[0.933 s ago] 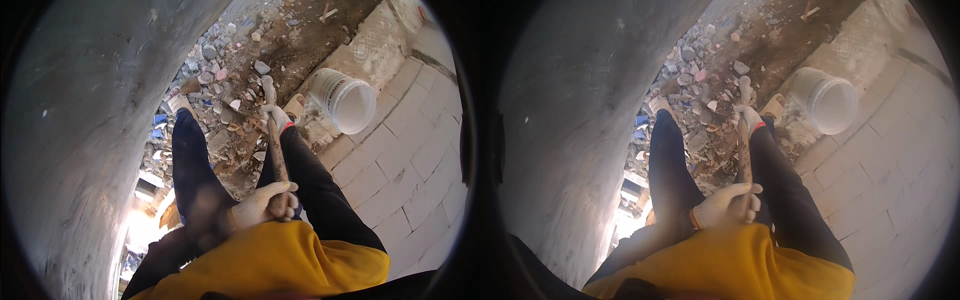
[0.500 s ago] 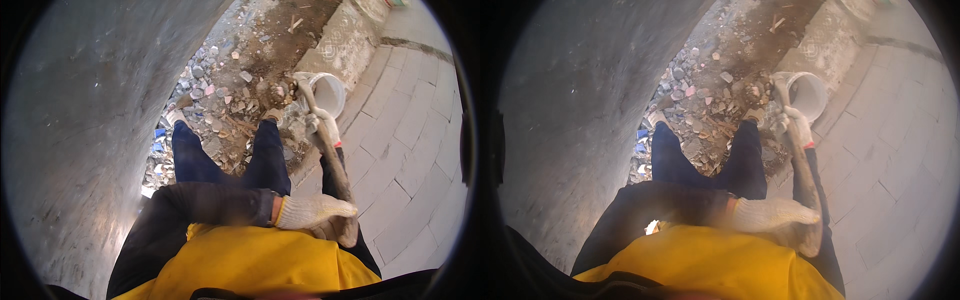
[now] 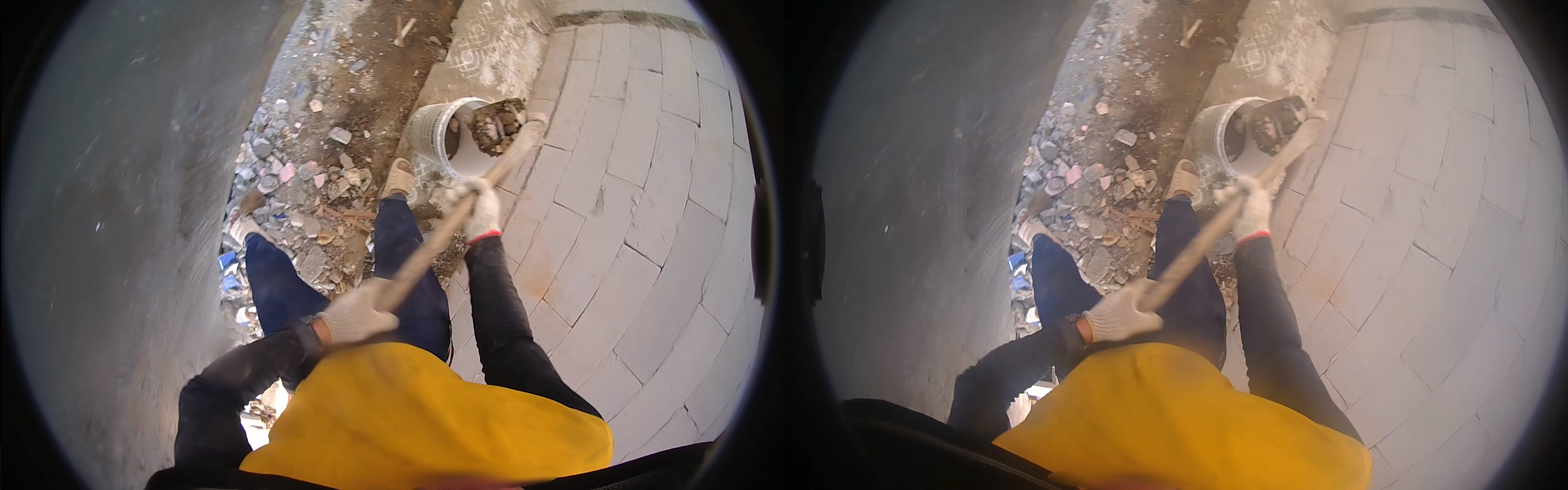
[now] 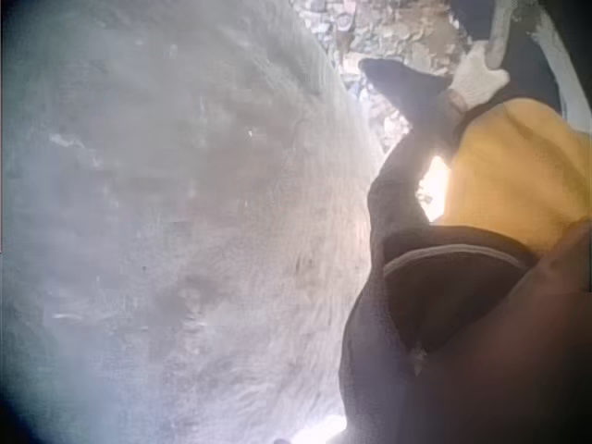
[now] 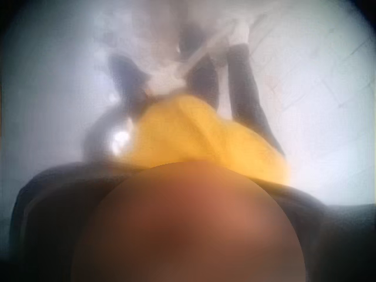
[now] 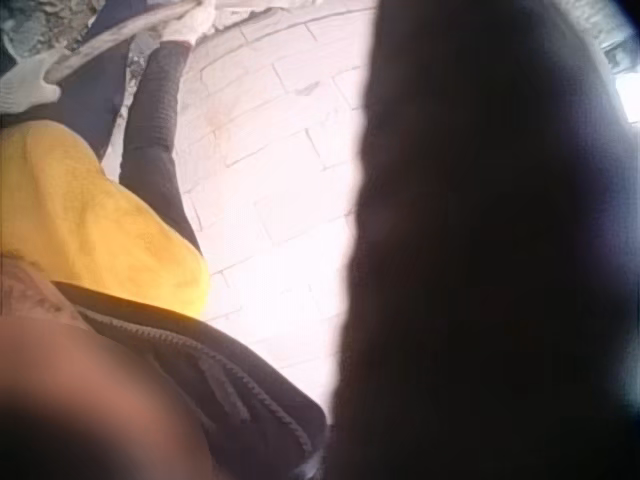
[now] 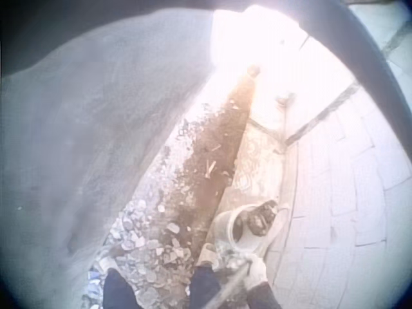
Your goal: The person uses a hoe to scrape and gather rubble and dirt from a narrow tiled corridor, then transfers the debris into a white bucket. The person repeatedly scoops material and deposits it into the bucket, then lifts the bucket to move it.
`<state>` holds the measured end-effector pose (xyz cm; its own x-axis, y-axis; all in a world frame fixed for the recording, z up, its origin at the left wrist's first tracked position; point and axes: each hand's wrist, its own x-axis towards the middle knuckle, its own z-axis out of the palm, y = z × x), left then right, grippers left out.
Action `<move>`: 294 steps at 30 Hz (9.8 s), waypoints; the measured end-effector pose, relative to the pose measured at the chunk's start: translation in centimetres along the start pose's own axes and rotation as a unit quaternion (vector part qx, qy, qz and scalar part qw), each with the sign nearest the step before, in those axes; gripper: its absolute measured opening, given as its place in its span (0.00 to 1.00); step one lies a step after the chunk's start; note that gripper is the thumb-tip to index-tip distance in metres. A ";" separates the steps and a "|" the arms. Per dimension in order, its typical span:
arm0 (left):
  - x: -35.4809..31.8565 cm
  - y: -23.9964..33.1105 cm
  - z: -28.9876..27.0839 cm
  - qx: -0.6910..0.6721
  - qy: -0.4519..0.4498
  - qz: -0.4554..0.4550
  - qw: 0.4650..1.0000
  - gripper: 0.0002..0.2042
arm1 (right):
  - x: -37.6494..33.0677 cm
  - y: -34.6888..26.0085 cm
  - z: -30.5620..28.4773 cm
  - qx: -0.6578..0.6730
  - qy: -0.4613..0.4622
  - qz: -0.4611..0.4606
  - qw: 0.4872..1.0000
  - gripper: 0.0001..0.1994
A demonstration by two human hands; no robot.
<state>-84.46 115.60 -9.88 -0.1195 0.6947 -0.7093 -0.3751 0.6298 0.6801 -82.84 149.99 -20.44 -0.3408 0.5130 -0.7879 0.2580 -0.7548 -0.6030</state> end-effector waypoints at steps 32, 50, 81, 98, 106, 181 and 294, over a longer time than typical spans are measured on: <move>17.6 -25.6 7.5 -0.369 0.195 -0.268 0.869 0.21 | 26.4 43.0 1.2 -0.428 -0.073 0.229 0.871 0.07; 0.3 -16.4 4.8 -0.587 0.165 -0.294 0.736 0.10 | 10.0 48.5 0.0 -0.406 -0.100 0.456 0.786 0.08; -3.0 22.2 8.8 -0.464 -0.427 0.077 0.772 0.28 | -2.6 -10.9 0.8 0.208 -0.305 0.307 0.877 0.18; 12.3 -16.5 1.9 0.196 0.229 -0.081 0.950 0.17 | 5.3 4.9 0.1 0.046 -0.044 0.095 0.993 0.07; 22.2 -15.0 5.3 0.018 0.151 -0.081 0.985 0.20 | 13.1 6.0 6.9 -0.166 -0.088 -0.070 0.980 0.10; 6.8 -10.8 -0.2 0.214 0.117 -0.076 0.967 0.21 | 5.4 6.2 -0.8 0.046 0.000 0.131 0.990 0.06; 23.1 -29.3 -15.2 -0.138 0.311 -0.074 0.937 0.20 | 29.1 36.0 30.2 -0.433 -0.187 -0.098 0.876 0.14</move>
<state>-90.19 107.93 -49.00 -0.5282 0.2160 -0.8212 -0.6431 0.5298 0.5530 -110.81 125.37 -61.35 -0.6855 0.3067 -0.6603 0.6960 0.0101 -0.7179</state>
